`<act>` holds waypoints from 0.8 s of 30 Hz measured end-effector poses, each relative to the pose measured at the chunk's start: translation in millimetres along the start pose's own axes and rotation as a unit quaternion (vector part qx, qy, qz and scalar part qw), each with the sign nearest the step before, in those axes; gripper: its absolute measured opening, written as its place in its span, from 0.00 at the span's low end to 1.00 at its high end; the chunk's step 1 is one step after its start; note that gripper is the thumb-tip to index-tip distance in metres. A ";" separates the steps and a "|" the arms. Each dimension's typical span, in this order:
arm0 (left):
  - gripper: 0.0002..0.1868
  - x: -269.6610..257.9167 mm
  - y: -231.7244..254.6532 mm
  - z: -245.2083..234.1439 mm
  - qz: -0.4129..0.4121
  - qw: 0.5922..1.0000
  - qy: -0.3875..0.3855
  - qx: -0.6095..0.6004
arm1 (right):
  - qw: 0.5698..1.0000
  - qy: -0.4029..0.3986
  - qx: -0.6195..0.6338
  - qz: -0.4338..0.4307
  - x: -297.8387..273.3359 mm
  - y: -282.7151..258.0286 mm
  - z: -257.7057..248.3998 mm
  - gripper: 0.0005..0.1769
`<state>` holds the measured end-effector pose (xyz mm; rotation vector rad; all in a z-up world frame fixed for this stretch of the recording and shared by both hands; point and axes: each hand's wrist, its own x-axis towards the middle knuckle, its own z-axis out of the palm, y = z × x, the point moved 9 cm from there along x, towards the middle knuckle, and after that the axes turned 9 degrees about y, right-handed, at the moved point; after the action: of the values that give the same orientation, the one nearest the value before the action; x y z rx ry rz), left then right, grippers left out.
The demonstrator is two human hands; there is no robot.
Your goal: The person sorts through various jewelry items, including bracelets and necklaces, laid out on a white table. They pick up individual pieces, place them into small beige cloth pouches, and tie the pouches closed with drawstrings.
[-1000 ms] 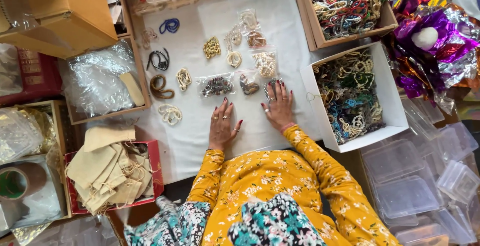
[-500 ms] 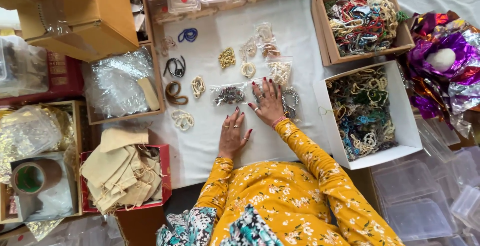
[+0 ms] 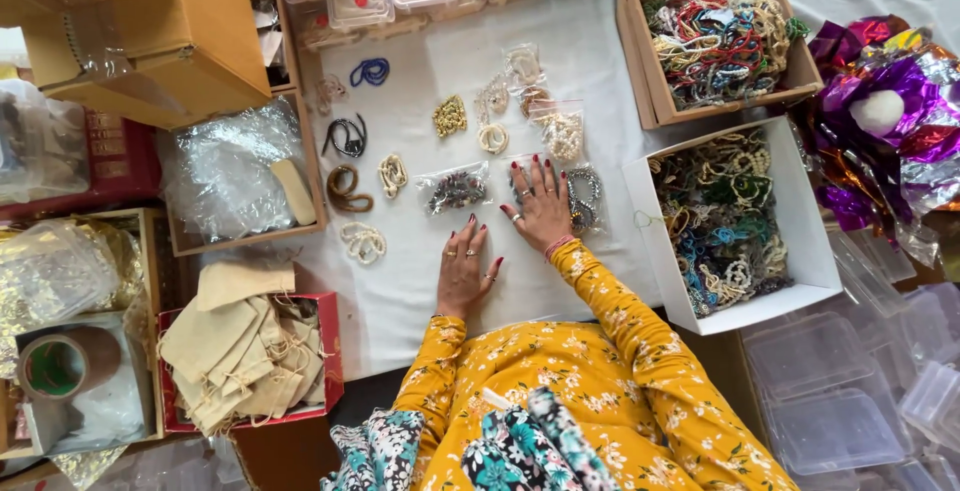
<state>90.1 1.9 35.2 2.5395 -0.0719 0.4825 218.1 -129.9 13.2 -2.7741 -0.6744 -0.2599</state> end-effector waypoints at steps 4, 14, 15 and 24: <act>0.36 -1.1 1.4 -3.5 0.005 1.000 0.014 -0.010 | 1.000 0.009 -0.010 0.022 3.5 0.4 -5.5 0.47; 0.36 -3.0 1.2 -4.2 -0.005 1.000 0.014 -0.013 | 0.994 0.032 -0.012 -0.107 -11.2 -15.7 4.2 0.45; 0.36 -2.3 0.3 -3.1 -0.005 1.000 0.012 -0.010 | 0.993 0.040 -0.045 -0.097 -7.2 -18.4 -2.5 0.42; 0.44 -10.1 -6.7 -6.3 0.004 0.995 0.098 -0.030 | 0.980 0.035 0.073 -0.180 37.8 -93.6 -5.8 0.40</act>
<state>79.6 10.4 33.2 2.4204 -0.0228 0.7193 206.5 -35.8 48.3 -2.4789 -1.1269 -0.3633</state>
